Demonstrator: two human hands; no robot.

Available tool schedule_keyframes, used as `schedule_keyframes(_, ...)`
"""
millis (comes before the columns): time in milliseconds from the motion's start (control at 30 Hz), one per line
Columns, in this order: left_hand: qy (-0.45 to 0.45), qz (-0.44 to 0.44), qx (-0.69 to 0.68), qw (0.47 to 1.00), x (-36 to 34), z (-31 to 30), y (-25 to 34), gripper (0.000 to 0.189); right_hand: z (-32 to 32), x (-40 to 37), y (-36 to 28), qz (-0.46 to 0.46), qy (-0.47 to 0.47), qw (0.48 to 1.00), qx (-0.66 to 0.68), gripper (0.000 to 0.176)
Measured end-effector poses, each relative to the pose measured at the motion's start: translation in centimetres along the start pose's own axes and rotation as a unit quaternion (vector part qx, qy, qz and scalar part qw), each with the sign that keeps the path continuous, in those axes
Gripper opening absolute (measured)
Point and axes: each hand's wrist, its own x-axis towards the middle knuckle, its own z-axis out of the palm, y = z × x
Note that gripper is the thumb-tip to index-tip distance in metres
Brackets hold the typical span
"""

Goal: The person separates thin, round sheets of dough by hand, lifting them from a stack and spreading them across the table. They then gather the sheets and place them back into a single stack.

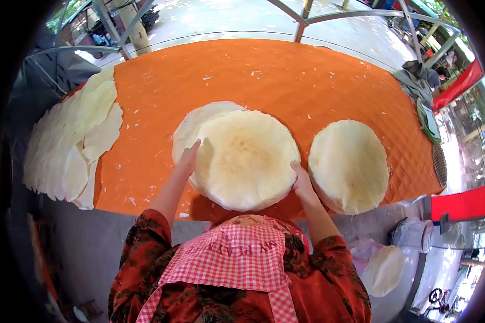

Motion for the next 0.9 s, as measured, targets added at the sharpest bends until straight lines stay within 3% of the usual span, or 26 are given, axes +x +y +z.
schedule_keyframes(33, 0.015, 0.047, 0.078, 0.996, 0.4, 0.8, -0.6, 0.072, 0.2, 0.2, 0.0, 0.007, -0.007, 0.999, 0.053, 0.05)
schedule_keyframes(100, 0.044, 0.142, 0.231, 0.961, 0.5, 2.2, -2.3, 0.073, -0.4, 1.5, 1.1, -0.038, 0.058, 0.997, -0.029, 0.05)
schedule_keyframes(167, 0.076, 0.201, 0.281, 0.936, -0.9, 2.6, -4.0, 0.075, 0.5, 1.6, 1.3, -0.049, 0.124, 0.988, -0.08, 0.051)
schedule_keyframes(267, 0.083, 0.235, 0.298, 0.922, -0.6, 2.3, -4.1, 0.075, 1.0, 0.4, 0.8, -0.071, 0.118, 0.975, -0.172, 0.049)
schedule_keyframes(300, 0.08, 0.234, 0.292, 0.924, -0.4, 2.0, -4.1, 0.076, 0.1, 0.6, 1.2, -0.061, 0.118, 0.977, -0.168, 0.049)
schedule_keyframes(400, -0.046, 0.152, 0.115, 0.981, -1.1, 0.2, -2.5, 0.072, -2.2, 2.1, 2.0, -0.036, 0.088, 0.987, -0.13, 0.049)
schedule_keyframes(500, -0.169, 0.06, -0.001, 0.984, -5.2, -1.6, 0.9, 0.063, -1.1, 0.6, 1.1, -0.01, 0.02, 0.998, -0.055, 0.048)
schedule_keyframes(600, -0.238, 0.008, -0.021, 0.971, 0.5, -2.3, -2.7, 0.058, -2.1, 0.7, 1.6, 0.003, 0.003, 1.0, -0.024, 0.046)
schedule_keyframes(667, -0.232, 0.023, -0.128, 0.964, -0.3, -1.3, -3.2, 0.055, -0.8, -0.5, 0.4, 0.02, -0.028, 0.999, 0.038, 0.042)
schedule_keyframes(733, -0.213, 0.011, -0.148, 0.966, -1.7, -1.2, -2.7, 0.053, -0.3, -0.3, 1.0, -0.033, 0.049, 0.998, -0.007, 0.041)
schedule_keyframes(800, -0.168, 0.021, -0.137, 0.976, -3.6, -0.8, -1.7, 0.054, 1.2, -0.8, 0.4, -0.11, 0.048, 0.989, -0.088, 0.042)
schedule_keyframes(833, -0.141, 0.026, -0.13, 0.981, -4.6, -0.6, -1.3, 0.054, 2.8, -1.7, -0.5, -0.13, 0.091, 0.98, -0.122, 0.046)
schedule_keyframes(900, -0.127, 0.092, -0.142, 0.977, -5.7, -0.5, -0.8, 0.054, 4.1, -2.5, -2.1, -0.189, 0.104, 0.948, -0.233, 0.046)
